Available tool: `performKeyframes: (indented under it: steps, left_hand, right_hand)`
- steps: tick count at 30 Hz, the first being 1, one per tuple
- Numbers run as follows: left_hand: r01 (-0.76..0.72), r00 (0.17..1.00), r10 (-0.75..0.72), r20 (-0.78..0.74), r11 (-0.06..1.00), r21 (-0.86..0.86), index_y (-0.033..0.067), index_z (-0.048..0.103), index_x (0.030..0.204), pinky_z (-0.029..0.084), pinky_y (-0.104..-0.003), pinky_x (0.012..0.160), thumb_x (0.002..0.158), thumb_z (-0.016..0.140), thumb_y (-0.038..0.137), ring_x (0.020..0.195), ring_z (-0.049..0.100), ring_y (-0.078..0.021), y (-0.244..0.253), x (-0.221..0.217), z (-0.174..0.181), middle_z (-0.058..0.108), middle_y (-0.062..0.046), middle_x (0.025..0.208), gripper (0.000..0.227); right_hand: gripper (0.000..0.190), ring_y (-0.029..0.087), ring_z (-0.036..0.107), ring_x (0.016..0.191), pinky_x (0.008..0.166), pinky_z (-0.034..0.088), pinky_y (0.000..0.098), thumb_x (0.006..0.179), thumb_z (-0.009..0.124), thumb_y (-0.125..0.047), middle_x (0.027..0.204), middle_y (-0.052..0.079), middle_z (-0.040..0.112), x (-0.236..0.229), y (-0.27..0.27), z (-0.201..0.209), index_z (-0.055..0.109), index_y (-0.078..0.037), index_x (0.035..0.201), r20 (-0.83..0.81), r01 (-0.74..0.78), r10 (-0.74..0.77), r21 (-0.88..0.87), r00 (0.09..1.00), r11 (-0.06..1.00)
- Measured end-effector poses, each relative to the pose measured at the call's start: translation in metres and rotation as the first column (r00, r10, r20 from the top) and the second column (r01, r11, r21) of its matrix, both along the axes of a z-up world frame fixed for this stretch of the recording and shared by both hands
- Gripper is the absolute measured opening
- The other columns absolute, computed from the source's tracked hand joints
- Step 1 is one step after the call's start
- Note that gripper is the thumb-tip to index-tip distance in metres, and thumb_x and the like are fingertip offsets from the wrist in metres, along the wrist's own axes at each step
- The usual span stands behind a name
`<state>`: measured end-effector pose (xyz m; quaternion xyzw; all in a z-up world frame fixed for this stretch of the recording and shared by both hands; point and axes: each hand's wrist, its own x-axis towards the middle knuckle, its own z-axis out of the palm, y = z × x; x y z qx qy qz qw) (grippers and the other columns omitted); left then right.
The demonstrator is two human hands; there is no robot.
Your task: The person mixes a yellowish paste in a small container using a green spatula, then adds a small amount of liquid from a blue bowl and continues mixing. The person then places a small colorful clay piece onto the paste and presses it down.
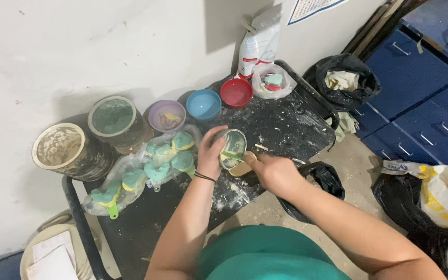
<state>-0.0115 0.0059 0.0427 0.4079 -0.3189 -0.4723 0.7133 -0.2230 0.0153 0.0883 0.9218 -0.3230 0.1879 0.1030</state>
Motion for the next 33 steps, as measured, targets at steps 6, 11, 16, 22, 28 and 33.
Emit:
performKeyframes:
  steps: [6, 11, 16, 22, 28, 33]
  left_hand:
    - [-0.06, 0.998, 0.063, 0.028, 0.994, -0.091, 0.0056, 0.073, 0.122, 0.046, -0.035, 0.102, 0.073, 0.088, 0.037, 0.12, 0.058, -0.021, -0.005, -0.001, -0.016, 0.07, -0.015, 0.126, 0.06]
    - [-0.071, 0.974, 0.016, -0.224, 0.968, -0.239, 0.0026, 0.07, 0.113, 0.06, -0.042, 0.095, 0.071, 0.089, 0.043, 0.111, 0.07, -0.034, -0.008, -0.009, -0.026, 0.069, -0.021, 0.118, 0.061]
    - [-0.053, 0.912, -0.063, -0.406, 0.962, -0.269, 0.0079, 0.067, 0.114, 0.061, -0.05, 0.095, 0.078, 0.086, 0.047, 0.111, 0.069, -0.0409, 0.004, -0.017, -0.025, 0.067, -0.022, 0.12, 0.057]
    - [-0.164, 0.942, 0.086, -0.324, 0.961, -0.223, 0.006, 0.065, 0.116, 0.059, -0.045, 0.101, 0.074, 0.073, 0.078, 0.115, 0.069, -0.0369, -0.001, -0.007, -0.018, 0.068, -0.022, 0.12, 0.084]
    - [-0.246, 0.874, 0.243, -0.42, 0.968, 0.048, 0.0158, 0.061, 0.121, 0.053, -0.045, 0.107, 0.093, 0.071, 0.06, 0.121, 0.063, -0.0274, -0.003, 0.017, -0.06, 0.065, -0.008, 0.125, 0.053]
    - [-0.202, 0.844, 0.279, -0.458, 0.957, 0.21, 0.0183, 0.061, 0.129, 0.05, -0.052, 0.111, 0.095, 0.073, 0.047, 0.135, 0.058, -0.0342, 0.016, 0.034, -0.062, 0.061, -0.015, 0.143, 0.046]
  right_hand:
    - [0.034, 0.019, 0.064, 0.055, 0.049, 0.051, 0.0338, 0.096, 0.062, -0.028, 0.063, -0.003, 0.056, -0.019, -0.039, -0.005, 0.072, -0.031, 0.128, 0.009, 0.239, -0.24, -0.164, 0.971, 0.957]
    - [0.038, 0.036, 0.077, 0.083, 0.071, 0.061, 0.0487, 0.102, 0.059, -0.033, 0.085, 0.016, 0.076, 0.02, 0.021, -0.036, 0.066, -0.018, 0.136, -0.088, 0.354, -0.372, 0.562, 0.924, 0.747]
    - [0.044, 0.043, 0.075, 0.098, 0.082, 0.06, 0.05, 0.1, 0.063, -0.039, 0.095, 0.02, 0.079, 0.03, 0.05, -0.006, 0.068, -0.012, 0.135, 0.077, 0.113, -0.436, 0.913, 0.896, 0.393]
    - [0.041, 0.009, 0.038, 0.03, 0.029, 0.034, 0.0212, 0.106, 0.054, -0.012, 0.048, 0.004, 0.047, 0.03, 0.047, -0.014, 0.058, 0.008, 0.141, 0.402, -0.579, -0.661, 0.813, 0.633, -0.06]
    - [0.038, 0.007, 0.042, 0.034, 0.033, 0.032, 0.0178, 0.102, 0.059, -0.015, 0.049, 0.004, 0.052, -0.011, 0.015, -0.008, 0.065, 0.005, 0.133, 0.41, -0.555, -0.712, 0.831, 0.57, 0.035]
    - [0.034, 0.034, 0.076, 0.102, 0.091, 0.058, 0.0394, 0.098, 0.067, -0.016, 0.105, 0.016, 0.08, -0.033, -0.008, -0.032, 0.074, -0.015, 0.131, 0.209, 0.135, -0.383, 0.702, 0.9, 0.699]
